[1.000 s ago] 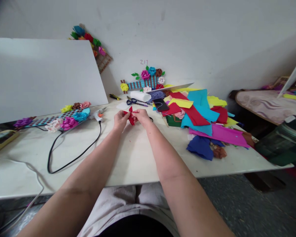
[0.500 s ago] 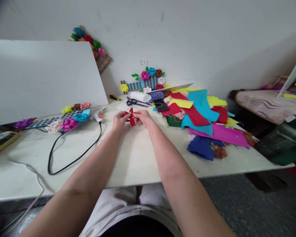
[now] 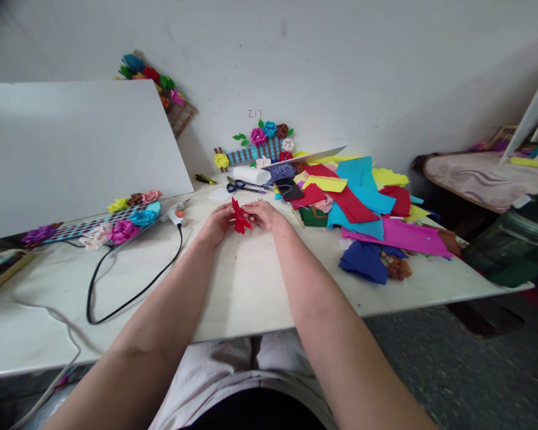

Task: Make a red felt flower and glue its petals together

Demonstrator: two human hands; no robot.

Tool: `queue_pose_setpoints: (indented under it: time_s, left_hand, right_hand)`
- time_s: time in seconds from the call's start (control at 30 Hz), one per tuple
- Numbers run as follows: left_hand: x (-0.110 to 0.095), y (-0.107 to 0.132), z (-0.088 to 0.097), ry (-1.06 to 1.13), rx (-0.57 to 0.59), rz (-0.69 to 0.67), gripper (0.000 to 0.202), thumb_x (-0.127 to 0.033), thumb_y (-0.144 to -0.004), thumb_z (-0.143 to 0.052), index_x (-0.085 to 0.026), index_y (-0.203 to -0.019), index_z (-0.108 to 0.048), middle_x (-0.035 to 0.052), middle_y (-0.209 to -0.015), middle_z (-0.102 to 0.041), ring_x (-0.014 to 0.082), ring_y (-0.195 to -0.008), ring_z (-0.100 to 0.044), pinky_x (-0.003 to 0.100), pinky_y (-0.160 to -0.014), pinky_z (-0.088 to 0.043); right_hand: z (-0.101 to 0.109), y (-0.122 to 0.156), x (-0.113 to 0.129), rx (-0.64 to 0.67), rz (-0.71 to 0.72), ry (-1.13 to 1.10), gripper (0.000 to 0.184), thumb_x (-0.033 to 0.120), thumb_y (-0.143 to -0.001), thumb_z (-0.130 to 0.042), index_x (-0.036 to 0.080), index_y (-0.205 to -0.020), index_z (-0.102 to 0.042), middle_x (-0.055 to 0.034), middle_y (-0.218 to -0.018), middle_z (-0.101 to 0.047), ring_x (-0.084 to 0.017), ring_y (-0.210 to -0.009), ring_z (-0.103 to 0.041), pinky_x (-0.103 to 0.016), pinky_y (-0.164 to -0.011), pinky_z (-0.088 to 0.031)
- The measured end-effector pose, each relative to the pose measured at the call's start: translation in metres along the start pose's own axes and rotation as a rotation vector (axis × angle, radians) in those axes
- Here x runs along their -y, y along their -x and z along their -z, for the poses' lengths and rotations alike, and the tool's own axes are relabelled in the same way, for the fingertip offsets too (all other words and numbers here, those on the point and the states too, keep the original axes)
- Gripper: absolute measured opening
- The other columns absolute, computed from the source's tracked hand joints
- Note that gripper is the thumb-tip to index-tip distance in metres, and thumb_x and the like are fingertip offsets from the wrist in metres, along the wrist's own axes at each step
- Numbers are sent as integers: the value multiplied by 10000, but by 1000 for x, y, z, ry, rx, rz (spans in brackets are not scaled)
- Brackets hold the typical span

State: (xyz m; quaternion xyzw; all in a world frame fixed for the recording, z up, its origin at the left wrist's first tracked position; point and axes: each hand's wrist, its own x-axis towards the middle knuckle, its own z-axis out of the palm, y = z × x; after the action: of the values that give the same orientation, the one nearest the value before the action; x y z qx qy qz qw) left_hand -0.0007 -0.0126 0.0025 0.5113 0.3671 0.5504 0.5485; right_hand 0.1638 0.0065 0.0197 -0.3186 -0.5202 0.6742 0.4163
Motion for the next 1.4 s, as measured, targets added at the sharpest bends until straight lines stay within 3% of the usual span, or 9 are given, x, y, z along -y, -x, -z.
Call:
queue_pose_setpoints:
  time_s: [0.1,0.3,0.57,0.9,1.1,1.4]
  left_hand:
    - [-2,4,2,119,110,56,420,-314,-621,-732,-155,-988,-604,71,-871,-699,192,-751,-669,322,-717,-511]
    - [-4,9,5,214,168,126,468,-135,-586,-735,-164,-1035,-605,53,-918,-701,193,-807,-681,337,-740,-539]
    - [-7,10,5,135,171,176,391,-113,-596,-767,-116,-965,-639,74,-861,-711,167,-724,-680,283,-696,-543]
    - [-4,8,3,90,123,162,408,-96,-584,-759,-118,-964,-611,73,-799,-708,177,-680,-681,287,-643,-539]
    - [-3,6,3,67,64,180,364,-68,-577,-723,-139,-904,-579,40,-739,-683,159,-606,-653,274,-587,-524]
    - [0,6,0,84,-35,80,387,-102,-551,-755,-167,-865,-539,10,-692,-661,157,-571,-623,284,-562,-487]
  right_hand:
    - [3,-1,-2,22,-4,3,271,299,-664,-795,130,-668,-583,62,-492,-516,-36,-413,-390,-180,-427,-293]
    - [8,-5,-6,22,-9,39,139,208,-691,-758,136,-742,-651,44,-532,-580,-46,-427,-442,-171,-443,-345]
    - [9,-7,-6,1,0,132,159,174,-626,-792,123,-727,-679,11,-589,-655,-80,-515,-547,-184,-503,-418]
    - [9,-6,-4,-26,87,271,70,136,-634,-725,119,-675,-671,62,-453,-530,-41,-403,-407,-165,-414,-303]
    - [-4,-2,5,-140,156,448,100,47,-632,-670,140,-606,-645,66,-442,-533,-43,-403,-438,-152,-405,-339]
    - [3,-2,9,-461,298,248,110,167,-798,-589,158,-689,-602,72,-449,-526,-36,-335,-378,-165,-362,-303]
